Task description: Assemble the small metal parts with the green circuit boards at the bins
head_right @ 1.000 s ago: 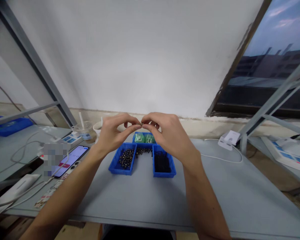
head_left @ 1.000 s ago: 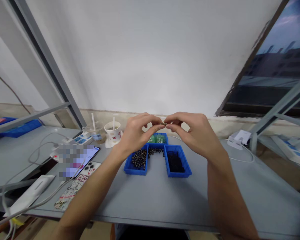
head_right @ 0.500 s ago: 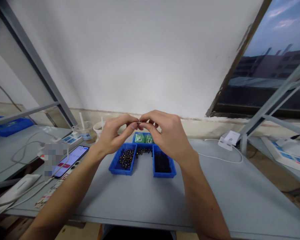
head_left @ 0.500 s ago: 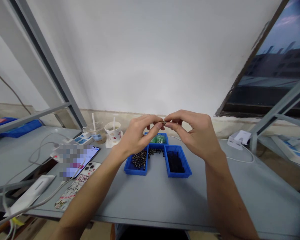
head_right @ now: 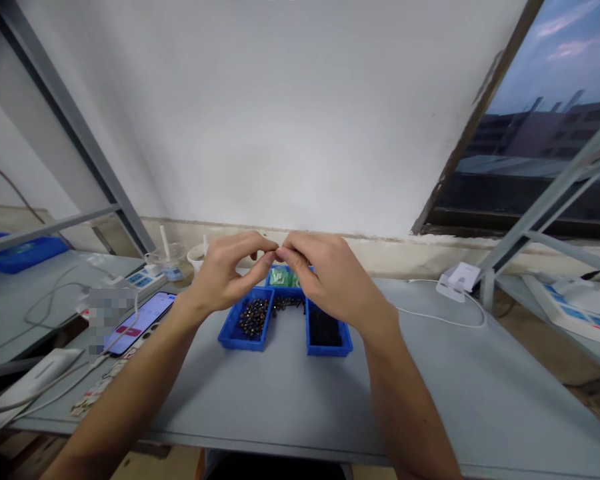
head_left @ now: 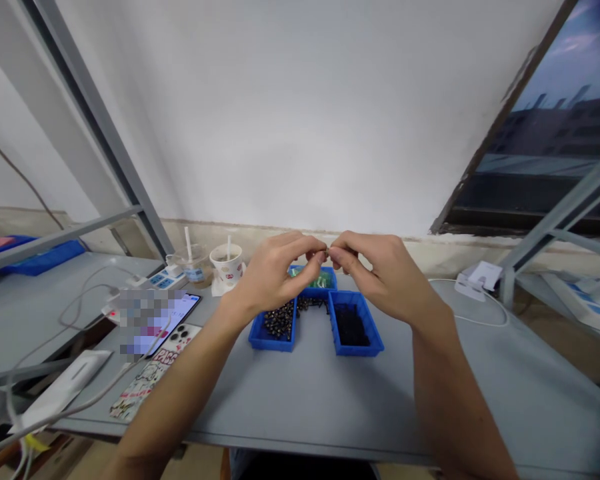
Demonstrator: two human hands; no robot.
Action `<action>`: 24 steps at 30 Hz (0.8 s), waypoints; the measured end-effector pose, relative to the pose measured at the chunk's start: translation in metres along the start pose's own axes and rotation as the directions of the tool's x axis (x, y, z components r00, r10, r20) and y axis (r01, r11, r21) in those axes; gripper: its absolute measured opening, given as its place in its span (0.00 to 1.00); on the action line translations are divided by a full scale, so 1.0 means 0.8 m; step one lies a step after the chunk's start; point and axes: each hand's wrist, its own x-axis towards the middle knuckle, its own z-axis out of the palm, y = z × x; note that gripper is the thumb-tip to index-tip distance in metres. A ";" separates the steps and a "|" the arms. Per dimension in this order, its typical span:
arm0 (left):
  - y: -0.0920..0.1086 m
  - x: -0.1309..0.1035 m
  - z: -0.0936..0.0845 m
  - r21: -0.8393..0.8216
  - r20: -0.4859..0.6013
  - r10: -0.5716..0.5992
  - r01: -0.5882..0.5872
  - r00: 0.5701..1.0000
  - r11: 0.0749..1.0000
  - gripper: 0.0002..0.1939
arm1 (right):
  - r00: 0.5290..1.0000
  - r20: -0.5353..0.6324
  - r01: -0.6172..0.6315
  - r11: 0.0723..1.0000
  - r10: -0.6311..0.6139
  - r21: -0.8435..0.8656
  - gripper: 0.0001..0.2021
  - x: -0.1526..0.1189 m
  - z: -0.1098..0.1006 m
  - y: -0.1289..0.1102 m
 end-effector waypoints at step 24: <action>0.007 0.001 -0.005 -0.007 -0.003 -0.074 0.074 0.997 0.997 0.09 | 0.996 -0.074 0.041 0.999 -0.041 0.004 0.06 -0.001 -0.002 -0.003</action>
